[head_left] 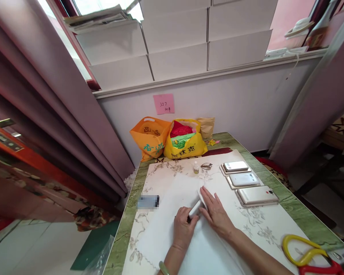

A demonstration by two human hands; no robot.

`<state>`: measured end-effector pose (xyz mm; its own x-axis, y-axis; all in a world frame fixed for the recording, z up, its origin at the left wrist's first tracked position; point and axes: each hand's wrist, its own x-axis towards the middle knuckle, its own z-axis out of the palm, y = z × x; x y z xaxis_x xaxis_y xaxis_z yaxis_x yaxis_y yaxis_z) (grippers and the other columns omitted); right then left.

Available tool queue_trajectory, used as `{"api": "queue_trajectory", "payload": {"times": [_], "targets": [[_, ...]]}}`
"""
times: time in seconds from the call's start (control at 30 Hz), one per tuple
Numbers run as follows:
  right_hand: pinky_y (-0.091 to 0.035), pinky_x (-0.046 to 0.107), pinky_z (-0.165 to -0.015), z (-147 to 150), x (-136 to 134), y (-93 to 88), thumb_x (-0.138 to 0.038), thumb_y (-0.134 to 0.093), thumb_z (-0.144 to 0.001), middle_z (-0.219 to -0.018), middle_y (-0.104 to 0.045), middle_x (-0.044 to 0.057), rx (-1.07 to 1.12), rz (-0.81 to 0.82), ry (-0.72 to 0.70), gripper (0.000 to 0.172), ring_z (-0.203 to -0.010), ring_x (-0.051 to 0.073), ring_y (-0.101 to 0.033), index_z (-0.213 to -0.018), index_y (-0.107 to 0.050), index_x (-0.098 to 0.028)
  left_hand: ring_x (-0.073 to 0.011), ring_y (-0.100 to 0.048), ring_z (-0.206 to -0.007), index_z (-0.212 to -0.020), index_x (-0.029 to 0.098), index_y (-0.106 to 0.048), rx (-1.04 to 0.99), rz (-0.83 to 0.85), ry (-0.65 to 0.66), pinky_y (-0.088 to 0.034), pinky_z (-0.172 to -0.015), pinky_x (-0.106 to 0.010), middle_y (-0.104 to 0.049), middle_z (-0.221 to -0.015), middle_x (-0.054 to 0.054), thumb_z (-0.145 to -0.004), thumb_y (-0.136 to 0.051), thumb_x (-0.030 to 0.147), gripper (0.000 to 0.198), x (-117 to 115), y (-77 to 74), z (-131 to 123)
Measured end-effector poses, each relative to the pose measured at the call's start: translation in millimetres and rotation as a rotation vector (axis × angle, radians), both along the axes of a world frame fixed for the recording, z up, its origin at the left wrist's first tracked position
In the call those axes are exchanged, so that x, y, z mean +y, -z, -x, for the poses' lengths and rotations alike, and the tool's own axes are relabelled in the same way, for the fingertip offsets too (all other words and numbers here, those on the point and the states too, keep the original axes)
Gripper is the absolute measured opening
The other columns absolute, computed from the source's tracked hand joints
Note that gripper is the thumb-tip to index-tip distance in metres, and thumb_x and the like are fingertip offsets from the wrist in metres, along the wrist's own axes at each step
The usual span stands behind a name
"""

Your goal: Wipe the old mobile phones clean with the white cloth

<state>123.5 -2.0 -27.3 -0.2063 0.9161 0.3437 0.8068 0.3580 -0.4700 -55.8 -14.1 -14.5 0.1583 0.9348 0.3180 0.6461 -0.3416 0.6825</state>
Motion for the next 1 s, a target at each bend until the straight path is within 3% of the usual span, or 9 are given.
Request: {"api": "queue_trajectory", "payload": {"times": [0.1, 0.23, 0.43, 0.5, 0.6, 0.67, 0.77, 0.87, 1.0], "targets": [[-0.043, 0.043, -0.104, -1, 4, 11.3, -0.040, -0.044, -0.095, -0.145, -0.045, 0.007, 0.173, -0.009, 0.045, 0.064, -0.129, 0.023, -0.047, -0.152, -0.017, -0.028, -0.0193, -0.057, -0.076, -0.086, 0.019, -0.065, 0.018, 0.042, -0.020, -0.045, -0.069, -0.030, -0.063, -0.079, -0.004, -0.079, -0.063, 0.028, 0.011, -1, -1.3, -1], [-0.044, 0.047, -0.101, -4, 0, 19.2, -0.039, -0.049, -0.093, -0.139, -0.052, 0.007, 0.218, -0.059, 0.066, 0.063, -0.120, 0.025, -0.055, -0.150, -0.023, -0.030, -0.0194, -0.059, -0.076, -0.083, 0.020, -0.064, 0.107, 0.165, -0.039, -0.043, -0.070, -0.029, -0.066, -0.081, -0.005, -0.073, -0.061, 0.020, 0.011, 6, -18.6, -8], [-0.034, 0.054, -0.107, -6, -2, -8.3, -0.032, -0.052, -0.093, -0.132, -0.058, 0.009, 0.180, -0.176, -0.003, 0.057, -0.118, 0.024, -0.057, -0.146, -0.032, -0.028, -0.0224, -0.062, -0.079, -0.081, 0.022, -0.067, 0.266, 0.322, 0.124, -0.040, -0.070, -0.029, -0.069, -0.080, -0.004, -0.068, -0.056, 0.018, 0.017, 22, -59.6, -19], [-0.033, 0.052, -0.109, -10, -2, -24.1, -0.029, -0.050, -0.093, -0.134, -0.057, 0.008, 0.169, -0.226, -0.043, 0.054, -0.122, 0.023, -0.055, -0.145, -0.034, -0.028, -0.0207, -0.060, -0.077, -0.081, 0.020, -0.067, 0.048, 0.375, 0.188, -0.041, -0.069, -0.028, -0.068, -0.078, -0.003, -0.069, -0.058, 0.021, 0.015, 21, -63.0, -23], [-0.039, 0.046, -0.108, -15, -1, -37.6, -0.026, -0.046, -0.095, -0.140, -0.052, 0.005, 0.193, -0.213, -0.125, 0.051, -0.128, 0.021, -0.049, -0.145, -0.036, -0.030, -0.0187, -0.059, -0.074, -0.093, 0.014, -0.067, -0.517, 0.530, 0.279, -0.043, -0.068, -0.027, -0.068, -0.082, -0.004, -0.072, -0.062, 0.025, 0.024, 10, -56.1, -33], [-0.044, 0.041, -0.106, -16, 0, -34.9, -0.027, -0.040, -0.097, -0.141, -0.050, 0.004, 0.232, -0.162, -0.135, 0.048, -0.130, 0.020, -0.047, -0.145, -0.037, -0.030, -0.0194, -0.062, -0.081, -0.114, 0.015, -0.062, -0.941, 0.627, 0.278, -0.046, -0.075, -0.029, -0.069, -0.095, -0.006, -0.074, -0.064, 0.025, 0.042, 0, -46.6, -42], [-0.042, 0.045, -0.107, -9, -5, -18.0, -0.028, -0.034, -0.099, -0.144, -0.047, 0.003, 0.195, -0.100, -0.084, 0.047, -0.132, 0.021, -0.045, -0.146, -0.036, -0.030, -0.0220, -0.063, -0.100, -0.119, 0.019, -0.062, -1.393, 0.789, 0.285, -0.046, -0.091, -0.031, -0.067, -0.115, -0.008, -0.071, -0.069, 0.020, 0.049, -8, -30.8, -50], [-0.032, 0.054, -0.111, 1, -28, -1.4, -0.030, -0.033, -0.100, -0.148, -0.040, 0.003, 0.030, -0.084, -0.110, 0.050, -0.136, 0.023, -0.038, -0.150, -0.025, -0.031, -0.0225, -0.062, -0.110, -0.107, 0.016, -0.068, -1.665, 0.975, 0.150, -0.043, -0.099, -0.032, -0.068, -0.115, -0.009, -0.078, -0.068, 0.033, 0.034, -4, -19.1, -47], [-0.023, 0.054, -0.115, 5, -62, 0.4, -0.049, -0.042, -0.096, -0.152, -0.030, 0.005, -0.164, -0.100, -0.402, 0.070, -0.140, 0.026, -0.031, -0.153, -0.009, -0.026, -0.0292, -0.064, -0.106, -0.107, 0.013, -0.068, -1.677, 1.146, 0.017, -0.047, -0.095, -0.042, -0.071, -0.104, -0.014, -0.080, -0.056, 0.062, 0.057, 4, -14.3, -36]]}}
